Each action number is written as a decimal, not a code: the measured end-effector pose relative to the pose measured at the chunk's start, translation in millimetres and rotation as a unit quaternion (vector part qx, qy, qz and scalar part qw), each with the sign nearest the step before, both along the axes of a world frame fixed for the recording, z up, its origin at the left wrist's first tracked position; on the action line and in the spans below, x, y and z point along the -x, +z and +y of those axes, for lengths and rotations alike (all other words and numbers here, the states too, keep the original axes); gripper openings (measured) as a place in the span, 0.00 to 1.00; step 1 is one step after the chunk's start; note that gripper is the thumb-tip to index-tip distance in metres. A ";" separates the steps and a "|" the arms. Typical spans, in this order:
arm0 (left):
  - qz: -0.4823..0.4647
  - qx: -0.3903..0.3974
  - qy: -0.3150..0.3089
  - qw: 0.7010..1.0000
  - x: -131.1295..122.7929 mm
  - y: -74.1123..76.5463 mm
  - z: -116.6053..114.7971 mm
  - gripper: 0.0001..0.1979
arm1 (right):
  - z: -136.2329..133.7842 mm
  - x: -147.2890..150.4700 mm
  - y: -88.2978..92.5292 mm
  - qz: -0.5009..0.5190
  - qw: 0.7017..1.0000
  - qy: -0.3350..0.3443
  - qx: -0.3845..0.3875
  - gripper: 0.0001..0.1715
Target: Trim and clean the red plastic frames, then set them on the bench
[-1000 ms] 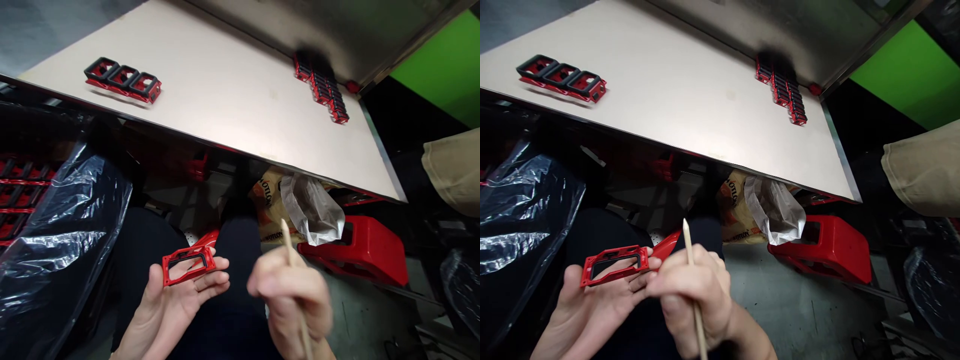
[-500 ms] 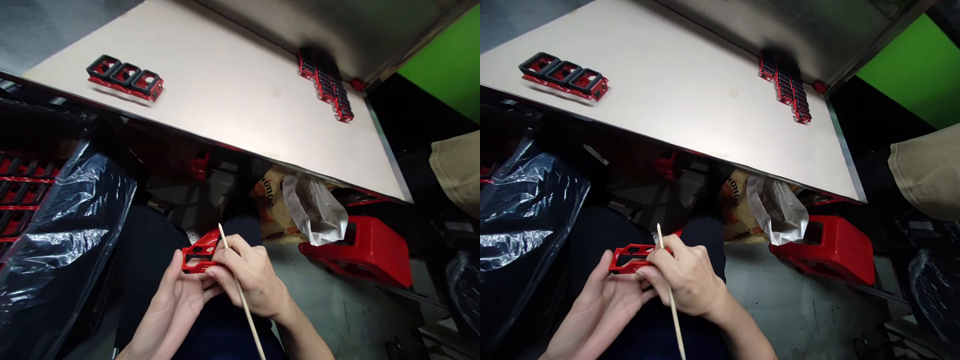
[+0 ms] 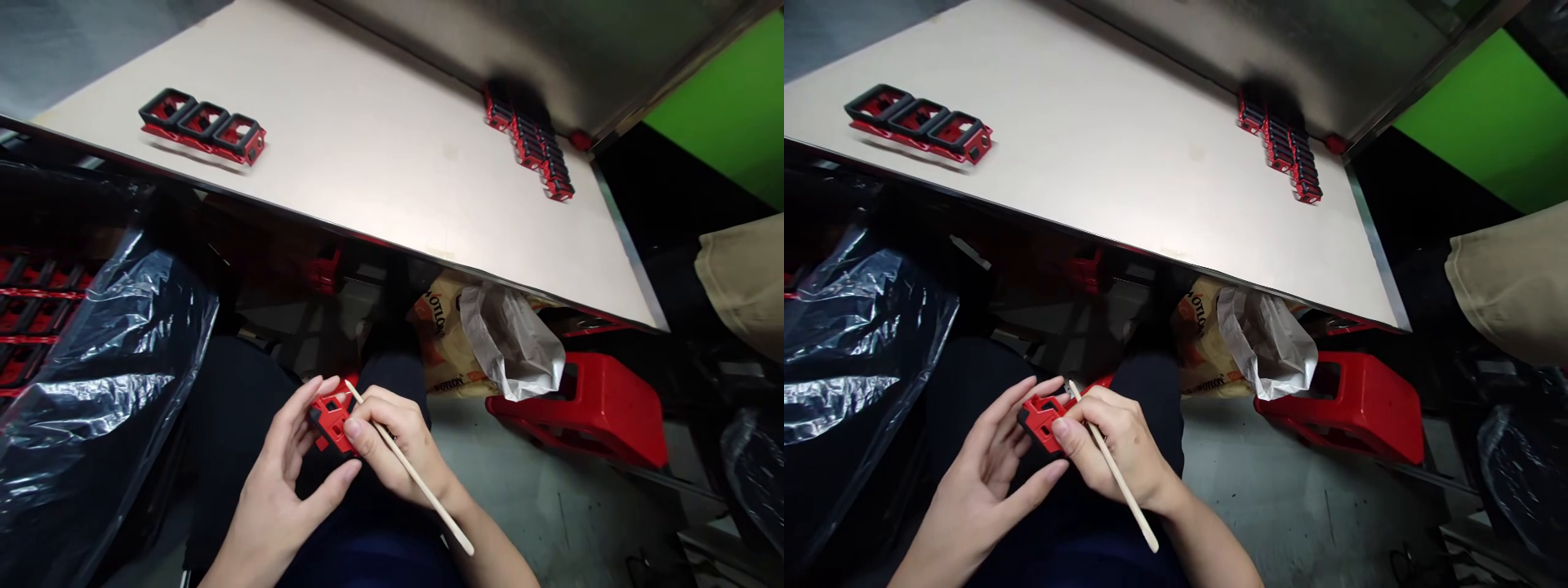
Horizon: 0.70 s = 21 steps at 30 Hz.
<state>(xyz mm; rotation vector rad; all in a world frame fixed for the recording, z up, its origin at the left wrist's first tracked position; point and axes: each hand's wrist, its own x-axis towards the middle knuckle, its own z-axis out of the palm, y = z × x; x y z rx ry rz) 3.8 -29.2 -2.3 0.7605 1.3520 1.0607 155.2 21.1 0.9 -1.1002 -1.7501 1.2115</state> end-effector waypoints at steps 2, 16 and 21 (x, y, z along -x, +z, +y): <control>0.018 -0.001 -0.007 1.000 -0.5 -0.2 -1.8 0.29 | -3.2 1.4 1.8 -0.014 1.000 -0.005 -0.022 0.17; 0.001 -0.023 0.001 1.000 0.7 8.2 -6.8 0.31 | -8.0 -5.3 16.7 0.003 0.996 -0.029 -0.090 0.19; -0.024 -0.015 0.006 1.000 3.8 11.1 -9.0 0.31 | -10.5 -13.6 18.1 0.064 0.995 -0.062 -0.039 0.13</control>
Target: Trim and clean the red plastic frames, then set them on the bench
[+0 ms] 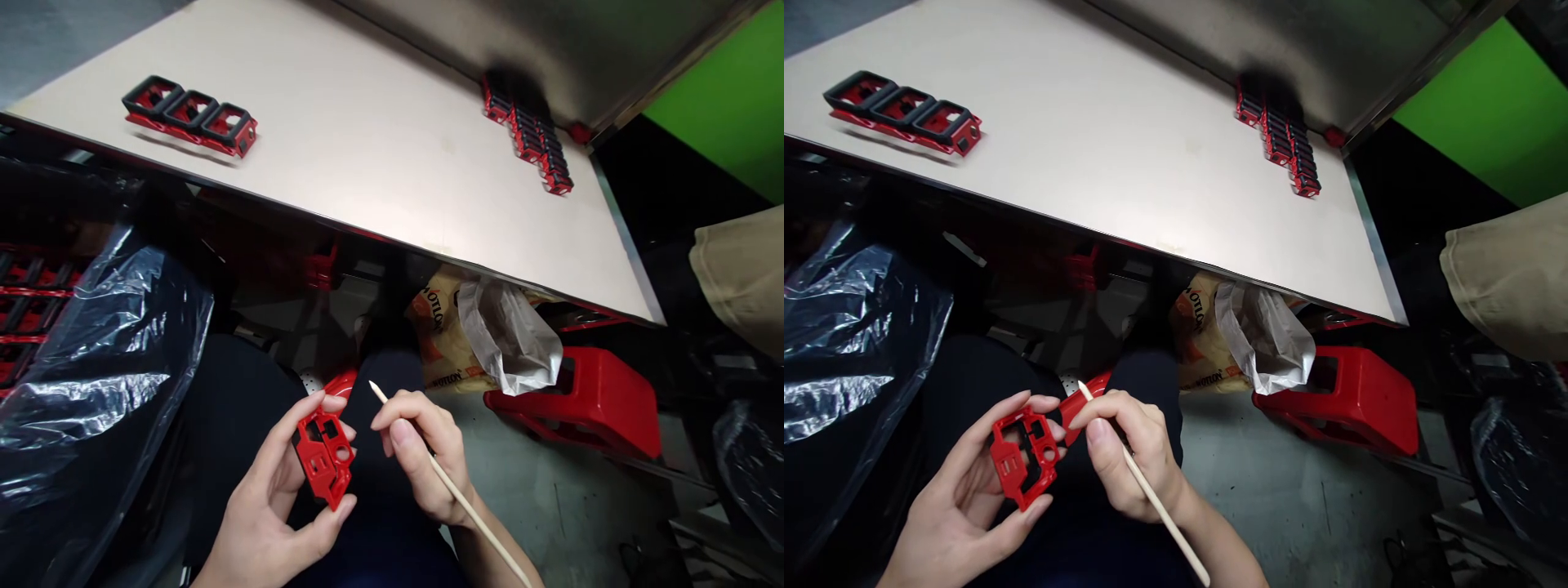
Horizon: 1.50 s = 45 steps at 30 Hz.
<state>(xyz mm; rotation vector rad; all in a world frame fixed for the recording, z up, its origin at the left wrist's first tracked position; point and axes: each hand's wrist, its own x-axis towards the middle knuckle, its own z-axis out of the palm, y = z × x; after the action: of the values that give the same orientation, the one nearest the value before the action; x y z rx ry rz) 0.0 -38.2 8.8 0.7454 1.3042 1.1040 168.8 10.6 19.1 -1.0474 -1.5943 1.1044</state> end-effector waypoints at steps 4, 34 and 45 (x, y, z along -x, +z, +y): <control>-0.042 0.009 -0.004 0.999 1.7 1.3 0.0 0.31 | -5.3 0.5 -4.7 0.024 0.999 0.002 0.044 0.09; -0.162 0.018 -0.109 0.981 12.5 -12.0 2.5 0.39 | -0.1 7.3 -31.5 0.149 0.987 -0.005 0.063 0.10; -0.070 0.014 0.007 0.997 23.1 3.6 16.2 0.34 | 3.7 4.9 -53.2 0.058 0.964 0.143 0.215 0.24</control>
<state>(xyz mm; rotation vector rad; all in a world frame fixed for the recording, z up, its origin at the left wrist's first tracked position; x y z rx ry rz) -23.1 -22.0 12.4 0.6285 1.2058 1.1259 163.9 14.3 -34.1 -1.0204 -1.4752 1.7343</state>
